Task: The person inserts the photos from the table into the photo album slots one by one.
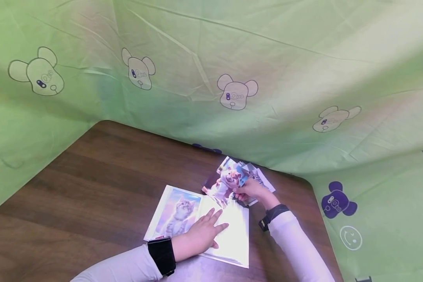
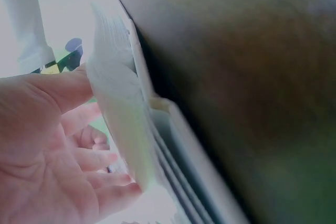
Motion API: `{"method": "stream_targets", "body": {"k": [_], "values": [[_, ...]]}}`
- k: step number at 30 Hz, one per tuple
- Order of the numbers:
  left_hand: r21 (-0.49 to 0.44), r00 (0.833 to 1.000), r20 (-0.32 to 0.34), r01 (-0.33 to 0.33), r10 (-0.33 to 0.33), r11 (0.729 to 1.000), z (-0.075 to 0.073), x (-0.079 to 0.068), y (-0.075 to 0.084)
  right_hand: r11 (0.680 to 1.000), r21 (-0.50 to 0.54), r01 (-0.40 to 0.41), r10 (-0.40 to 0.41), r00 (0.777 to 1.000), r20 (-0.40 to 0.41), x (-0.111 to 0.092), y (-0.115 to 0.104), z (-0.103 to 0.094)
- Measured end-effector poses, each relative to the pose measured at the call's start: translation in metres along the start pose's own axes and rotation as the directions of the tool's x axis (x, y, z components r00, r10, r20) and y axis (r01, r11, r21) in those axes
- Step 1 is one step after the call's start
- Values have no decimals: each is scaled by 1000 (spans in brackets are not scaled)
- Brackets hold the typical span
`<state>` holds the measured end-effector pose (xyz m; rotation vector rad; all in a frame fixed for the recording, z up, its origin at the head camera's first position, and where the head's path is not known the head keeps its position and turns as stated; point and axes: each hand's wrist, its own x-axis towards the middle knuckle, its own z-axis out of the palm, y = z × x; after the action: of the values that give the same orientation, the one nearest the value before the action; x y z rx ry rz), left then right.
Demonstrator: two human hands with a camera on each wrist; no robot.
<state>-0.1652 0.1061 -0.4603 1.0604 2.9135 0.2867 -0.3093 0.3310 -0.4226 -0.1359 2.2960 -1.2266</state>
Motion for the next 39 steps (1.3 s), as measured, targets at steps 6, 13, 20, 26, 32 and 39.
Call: {"method": "stream_targets", "body": {"k": [6,13,20,26,32,39], "values": [[-41,1000,14,13,-13,999,0,1,0,988,-124,-94,108,988,111,4,-18,-18],[-68,1000,30,1,1,998,0,5,4,948,-267,-172,232,949,214,15,-35,-33],[5,994,68,-84,84,996,-3,2,3,897,-424,-126,236,947,219,18,-44,-34],[47,975,112,-199,193,979,-12,-14,0,910,-414,38,-42,999,0,23,-22,-24],[95,961,78,-272,265,958,-13,-26,-2,956,-225,186,-253,912,-322,30,-4,-6],[110,967,52,-253,249,961,-9,-26,-4,971,-135,195,-212,968,-131,29,-6,3]]}}
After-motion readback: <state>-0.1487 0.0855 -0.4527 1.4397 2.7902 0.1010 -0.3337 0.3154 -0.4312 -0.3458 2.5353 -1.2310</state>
